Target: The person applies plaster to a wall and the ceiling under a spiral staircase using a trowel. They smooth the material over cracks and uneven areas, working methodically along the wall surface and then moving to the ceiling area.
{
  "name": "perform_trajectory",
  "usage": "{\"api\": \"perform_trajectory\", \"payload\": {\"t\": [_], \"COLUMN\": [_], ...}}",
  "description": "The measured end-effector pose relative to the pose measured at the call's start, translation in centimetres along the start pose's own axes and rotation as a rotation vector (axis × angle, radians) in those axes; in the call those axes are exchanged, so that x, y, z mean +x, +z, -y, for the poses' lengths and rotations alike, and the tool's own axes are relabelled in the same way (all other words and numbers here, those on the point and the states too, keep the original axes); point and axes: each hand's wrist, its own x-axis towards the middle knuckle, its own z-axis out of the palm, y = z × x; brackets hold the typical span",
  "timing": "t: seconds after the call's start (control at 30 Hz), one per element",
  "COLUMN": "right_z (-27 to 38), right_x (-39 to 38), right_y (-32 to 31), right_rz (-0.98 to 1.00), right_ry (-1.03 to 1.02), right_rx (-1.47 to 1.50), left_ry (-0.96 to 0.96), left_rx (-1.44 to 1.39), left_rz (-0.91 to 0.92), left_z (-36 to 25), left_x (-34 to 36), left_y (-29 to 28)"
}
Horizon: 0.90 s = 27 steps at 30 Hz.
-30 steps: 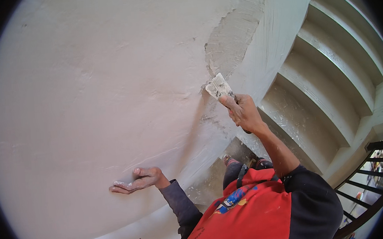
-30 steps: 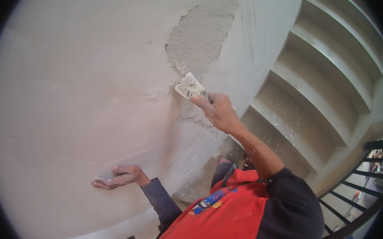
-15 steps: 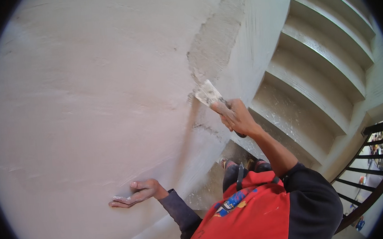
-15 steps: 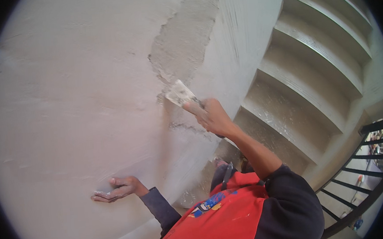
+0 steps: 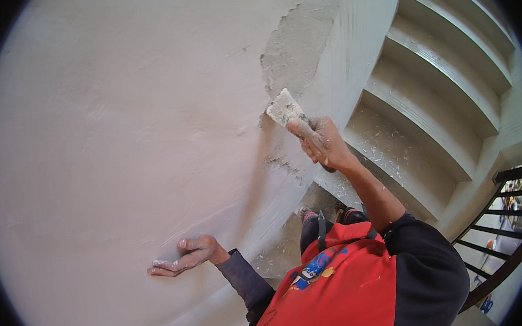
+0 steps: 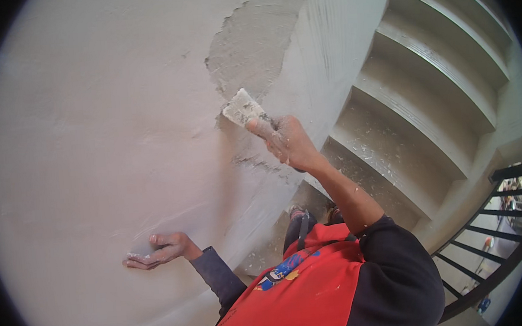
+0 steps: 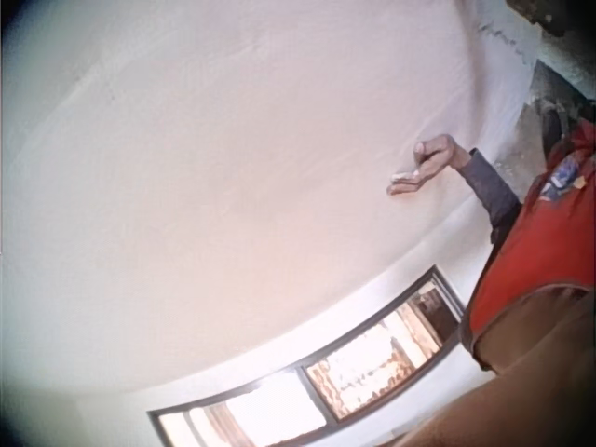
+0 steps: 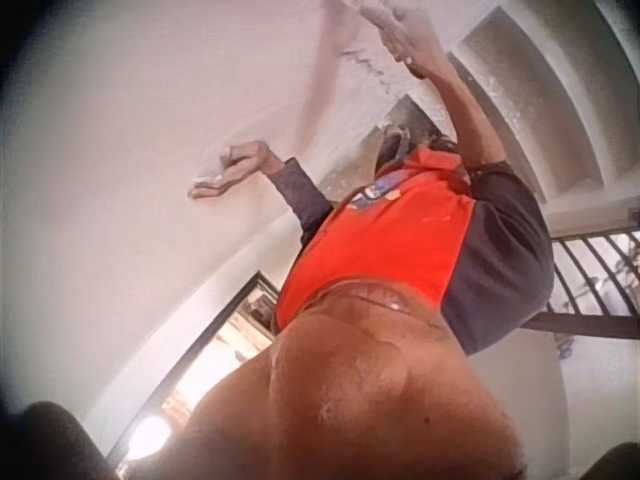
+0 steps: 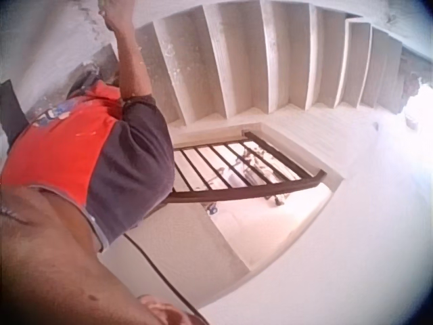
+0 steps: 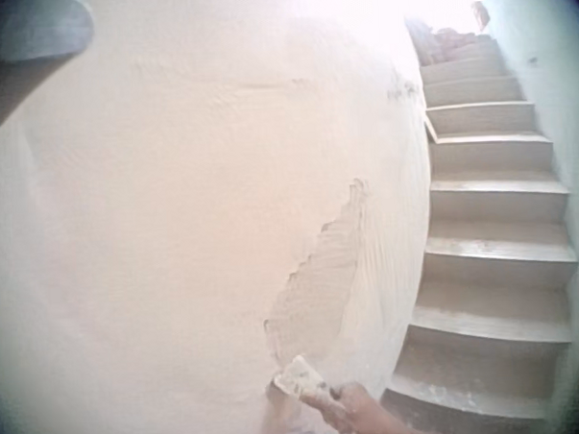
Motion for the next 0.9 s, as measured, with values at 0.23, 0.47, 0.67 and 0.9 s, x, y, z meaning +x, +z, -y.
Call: {"api": "perform_trajectory", "payload": {"t": [0.23, 0.47, 0.67, 0.9], "right_z": [-0.9, -2.7, -1.7, -1.1], "right_x": [0.7, 0.3, -0.2, 1.0], "right_y": [-1.2, -0.7, -0.7, -0.3], "right_rz": [-0.049, -0.116, -0.048, -0.084], "right_ry": [-0.137, -0.119, -0.084, -0.323], "right_rx": [-0.202, -0.192, -0.266, -0.38], "left_ry": [0.018, 0.056, 0.0, 0.019], "left_rx": [-0.011, -0.007, 0.001, 0.024], "left_rz": [0.008, -0.014, 0.016, -0.01], "left_z": [0.1, -0.3, 0.4, 0.2], "left_x": [0.1, 0.3, 0.2, -0.1], "left_y": [-0.1, 0.3, 0.1, 0.2]}}
